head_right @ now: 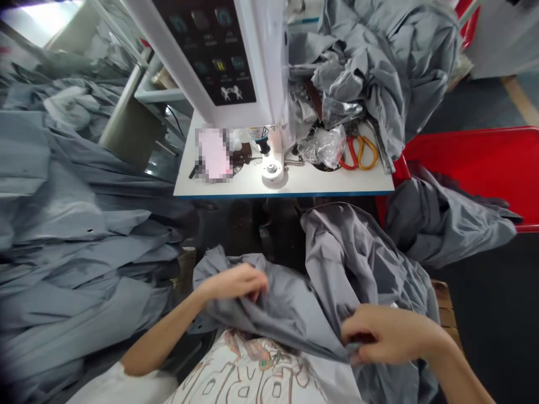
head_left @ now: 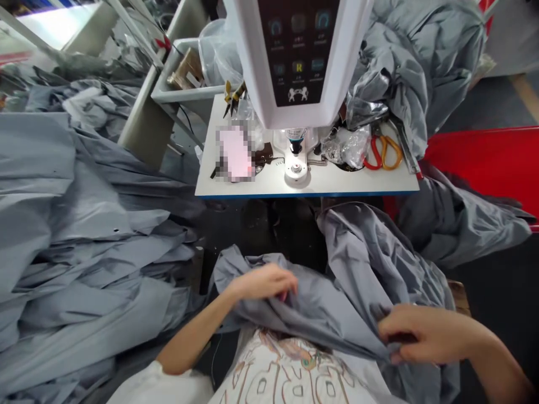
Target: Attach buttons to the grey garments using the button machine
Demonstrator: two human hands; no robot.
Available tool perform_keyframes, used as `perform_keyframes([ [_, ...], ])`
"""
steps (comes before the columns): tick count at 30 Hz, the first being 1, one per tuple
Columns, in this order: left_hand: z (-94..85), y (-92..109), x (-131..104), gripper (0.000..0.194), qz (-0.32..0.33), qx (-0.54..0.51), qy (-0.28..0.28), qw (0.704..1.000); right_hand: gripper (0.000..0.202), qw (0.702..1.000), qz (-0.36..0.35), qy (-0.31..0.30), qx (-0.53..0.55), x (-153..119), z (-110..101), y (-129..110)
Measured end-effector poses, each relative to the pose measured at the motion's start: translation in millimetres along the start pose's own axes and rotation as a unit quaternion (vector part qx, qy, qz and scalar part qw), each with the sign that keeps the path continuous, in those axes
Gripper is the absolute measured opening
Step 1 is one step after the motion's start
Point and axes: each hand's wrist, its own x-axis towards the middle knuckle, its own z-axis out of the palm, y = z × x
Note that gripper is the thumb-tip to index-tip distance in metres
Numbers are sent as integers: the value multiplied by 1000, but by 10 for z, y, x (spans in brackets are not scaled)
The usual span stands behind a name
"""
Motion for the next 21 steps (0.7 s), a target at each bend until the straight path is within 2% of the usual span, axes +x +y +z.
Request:
perform_keyframes([
  [1, -10, -103, 117, 36, -27, 53, 92, 994, 19, 997, 9, -73, 6, 42, 146, 12],
  [2, -17, -210, 247, 39, -49, 116, 160, 979, 18, 992, 17, -126, 3, 139, 300, 40],
  [3, -18, -308, 374, 51, -61, 168, 162, 970, 16, 987, 29, -157, -13, 267, 449, 73],
  [4, -14, -385, 482, 62, -74, 203, 123, 969, 14, 983, 50, -171, -48, 402, 579, 101],
  [5, -5, -435, 563, 68, -82, 225, 60, 969, 12, 977, 65, -179, -90, 523, 674, 115],
  [7, 8, -436, 617, 63, -92, 243, -51, 964, 11, 964, 61, -232, -114, 673, 708, 87],
  [8, 4, -390, 590, 55, -89, 253, -67, 961, 12, 966, 39, -236, -99, 699, 637, 48],
  [9, -12, -316, 531, 45, -80, 269, -51, 958, 14, 974, 12, -214, -73, 704, 511, 0],
  [10, -38, -222, 446, 34, -65, 293, -8, 954, 17, 988, -15, -143, -48, 700, 342, -50],
  [11, -71, -115, 344, 22, -42, 323, 54, 944, 24, 998, -34, -28, -44, 702, 145, -94],
  [12, -105, -4, 231, 13, -12, 356, 128, 925, 31, 993, -43, 97, -49, 721, -62, -126],
  [14, -146, 190, 7, 10, 73, 428, 287, 854, 33, 941, -57, 326, -78, 836, -443, -151],
  [15, -140, 253, -90, 12, 123, 454, 359, 807, 29, 911, -73, 393, -99, 929, -590, -146],
  [16, -112, 285, -170, 14, 168, 470, 413, 762, 28, 893, -94, 424, -118, 1038, -697, -133],
  [17, -64, 281, -231, 14, 200, 479, 447, 728, 31, 887, -116, 424, -138, 1154, -762, -113],
  [18, 2, 244, -270, 14, 211, 481, 460, 716, 37, 894, -134, 398, -156, 1269, -783, -89],
  [19, 77, 177, -291, 13, 200, 476, 451, 728, 45, 908, -145, 354, -171, 1376, -765, -59],
  [20, 156, 88, -297, 18, 167, 463, 420, 762, 52, 924, -144, 300, -186, 1470, -714, -22],
  [21, 231, -13, -294, 32, 117, 438, 368, 812, 59, 939, -130, 245, -202, 1551, -637, 23],
])
